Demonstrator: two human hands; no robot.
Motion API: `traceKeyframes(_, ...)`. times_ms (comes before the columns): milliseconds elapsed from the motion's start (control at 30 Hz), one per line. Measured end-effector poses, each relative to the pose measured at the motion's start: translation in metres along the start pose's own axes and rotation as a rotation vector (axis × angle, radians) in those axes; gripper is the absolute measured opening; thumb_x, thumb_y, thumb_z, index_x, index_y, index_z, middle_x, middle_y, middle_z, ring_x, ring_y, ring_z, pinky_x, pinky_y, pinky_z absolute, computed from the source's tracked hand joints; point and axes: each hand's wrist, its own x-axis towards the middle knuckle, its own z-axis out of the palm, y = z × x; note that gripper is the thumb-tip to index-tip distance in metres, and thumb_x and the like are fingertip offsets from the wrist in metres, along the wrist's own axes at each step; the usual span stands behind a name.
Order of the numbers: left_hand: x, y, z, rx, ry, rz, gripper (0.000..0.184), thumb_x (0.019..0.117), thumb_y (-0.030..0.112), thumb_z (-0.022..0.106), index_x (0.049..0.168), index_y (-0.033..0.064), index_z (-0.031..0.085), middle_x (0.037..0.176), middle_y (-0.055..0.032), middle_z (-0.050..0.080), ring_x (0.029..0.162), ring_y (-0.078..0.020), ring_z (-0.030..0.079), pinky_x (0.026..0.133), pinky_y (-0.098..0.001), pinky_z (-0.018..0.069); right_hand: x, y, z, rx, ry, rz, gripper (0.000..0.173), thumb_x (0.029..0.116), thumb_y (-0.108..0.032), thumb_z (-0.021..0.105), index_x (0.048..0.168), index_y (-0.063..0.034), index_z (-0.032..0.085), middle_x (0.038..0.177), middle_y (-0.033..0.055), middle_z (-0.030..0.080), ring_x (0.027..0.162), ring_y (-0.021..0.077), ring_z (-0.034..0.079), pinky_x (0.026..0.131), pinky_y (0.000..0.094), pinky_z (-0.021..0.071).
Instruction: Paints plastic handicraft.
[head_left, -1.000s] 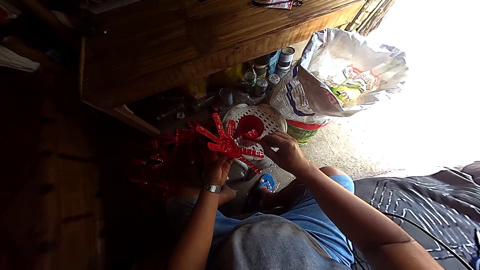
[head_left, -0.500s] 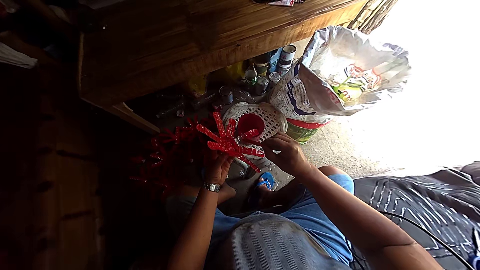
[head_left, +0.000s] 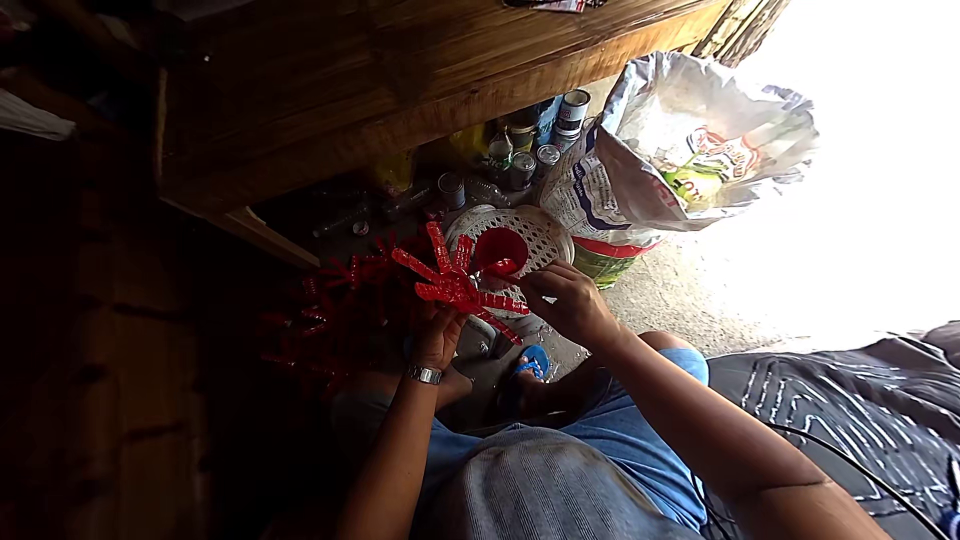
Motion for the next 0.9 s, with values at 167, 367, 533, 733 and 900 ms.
traceKeyframes(167,0.001,0.001,-0.001,0.028,-0.016,-0.002,0.068,0.0683,0.016,0.093,0.124,0.0117,0.054,0.109,-0.0086,0.068,0.098,-0.0225,0.070,0.091,-0.0424,0.0590,-0.001,-0.006,-0.007,-0.030,0.027,-0.011,0.013,0.0930,-0.015,0.066,0.089,-0.0082,0.077,0.082,0.0022,0.071,0.082,0.0116,0.066,0.076,0.0250,0.0560)
traceKeyframes(367,0.001,0.000,0.000,0.005,-0.023,0.000,0.066,0.0687,0.014,0.092,0.123,0.0120,0.055,0.110,-0.0089,0.069,0.099,-0.0237,0.070,0.092,-0.0433,0.0588,0.005,-0.003,-0.001,0.008,-0.008,0.007,0.015,0.0966,-0.017,0.066,0.097,-0.0070,0.078,0.087,0.0030,0.072,0.084,0.0117,0.067,0.079,0.0260,0.0567)
traceKeyframes(533,0.002,0.001,-0.001,0.007,-0.025,-0.001,0.062,0.0702,0.012,0.091,0.121,0.0112,0.055,0.108,-0.0089,0.069,0.098,-0.0227,0.070,0.091,-0.0422,0.0590,-0.004,-0.005,-0.006,0.009,0.003,-0.011,0.015,0.0948,-0.015,0.065,0.092,-0.0073,0.077,0.084,0.0025,0.072,0.083,0.0102,0.066,0.078,0.0236,0.0558)
traceKeyframes(733,0.001,0.002,0.001,0.006,-0.023,-0.008,0.059,0.0720,0.010,0.088,0.121,0.0111,0.056,0.108,-0.0088,0.069,0.098,-0.0225,0.071,0.092,-0.0421,0.0589,0.007,-0.005,-0.001,0.014,0.012,-0.001,0.015,0.0963,-0.017,0.067,0.098,-0.0068,0.078,0.088,0.0030,0.073,0.084,0.0111,0.067,0.079,0.0254,0.0570)
traceKeyframes(900,0.001,0.003,0.000,0.013,-0.024,0.000,0.060,0.0713,0.012,0.090,0.121,0.0111,0.056,0.108,-0.0087,0.069,0.098,-0.0222,0.071,0.092,-0.0422,0.0588,-0.003,-0.006,-0.002,0.011,-0.017,0.001,0.016,0.0954,-0.017,0.065,0.093,-0.0080,0.077,0.085,0.0023,0.072,0.084,0.0109,0.066,0.078,0.0243,0.0554)
